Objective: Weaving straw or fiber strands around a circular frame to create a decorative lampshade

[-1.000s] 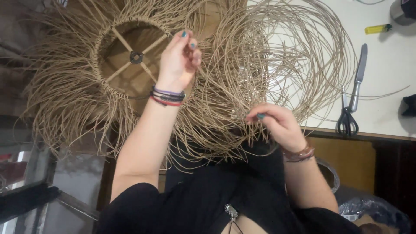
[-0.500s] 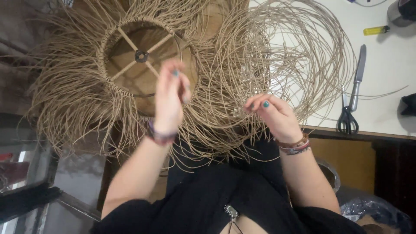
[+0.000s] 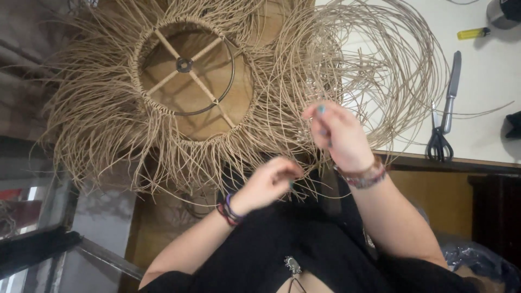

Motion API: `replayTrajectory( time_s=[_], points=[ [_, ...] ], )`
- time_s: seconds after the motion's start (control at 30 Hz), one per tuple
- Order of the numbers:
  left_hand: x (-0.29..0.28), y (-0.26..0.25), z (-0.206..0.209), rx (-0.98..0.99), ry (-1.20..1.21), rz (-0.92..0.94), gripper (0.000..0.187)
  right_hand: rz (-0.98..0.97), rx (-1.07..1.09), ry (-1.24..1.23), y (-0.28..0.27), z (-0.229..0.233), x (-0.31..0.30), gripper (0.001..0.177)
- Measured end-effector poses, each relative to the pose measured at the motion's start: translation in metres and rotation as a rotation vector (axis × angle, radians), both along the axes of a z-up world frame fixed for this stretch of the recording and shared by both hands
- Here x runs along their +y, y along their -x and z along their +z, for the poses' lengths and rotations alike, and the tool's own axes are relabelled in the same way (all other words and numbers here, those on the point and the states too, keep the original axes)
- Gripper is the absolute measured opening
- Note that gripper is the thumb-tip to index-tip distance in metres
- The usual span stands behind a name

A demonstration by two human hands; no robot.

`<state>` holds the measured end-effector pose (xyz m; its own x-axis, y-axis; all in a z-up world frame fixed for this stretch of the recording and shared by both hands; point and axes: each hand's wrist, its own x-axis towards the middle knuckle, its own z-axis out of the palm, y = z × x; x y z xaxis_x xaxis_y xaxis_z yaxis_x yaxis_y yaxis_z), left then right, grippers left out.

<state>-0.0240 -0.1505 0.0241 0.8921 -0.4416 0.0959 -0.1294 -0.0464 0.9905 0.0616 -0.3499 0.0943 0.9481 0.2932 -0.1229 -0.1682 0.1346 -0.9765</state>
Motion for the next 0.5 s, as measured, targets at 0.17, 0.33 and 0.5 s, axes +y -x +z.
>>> replayTrajectory(
  time_s=[0.17,0.33,0.5],
  points=[
    [0.008,-0.057,0.030,0.360,0.784,-0.050,0.047,0.131,-0.149,0.508,0.051,0.018,-0.008,0.028],
    [0.038,-0.114,0.045,0.625,1.096,0.135,0.036,0.245,-0.134,0.731,0.066,0.028,-0.040,0.028],
    [0.060,-0.155,0.047,0.709,1.238,0.288,0.026,0.270,-0.050,0.863,0.063,0.009,-0.090,0.038]
  ],
)
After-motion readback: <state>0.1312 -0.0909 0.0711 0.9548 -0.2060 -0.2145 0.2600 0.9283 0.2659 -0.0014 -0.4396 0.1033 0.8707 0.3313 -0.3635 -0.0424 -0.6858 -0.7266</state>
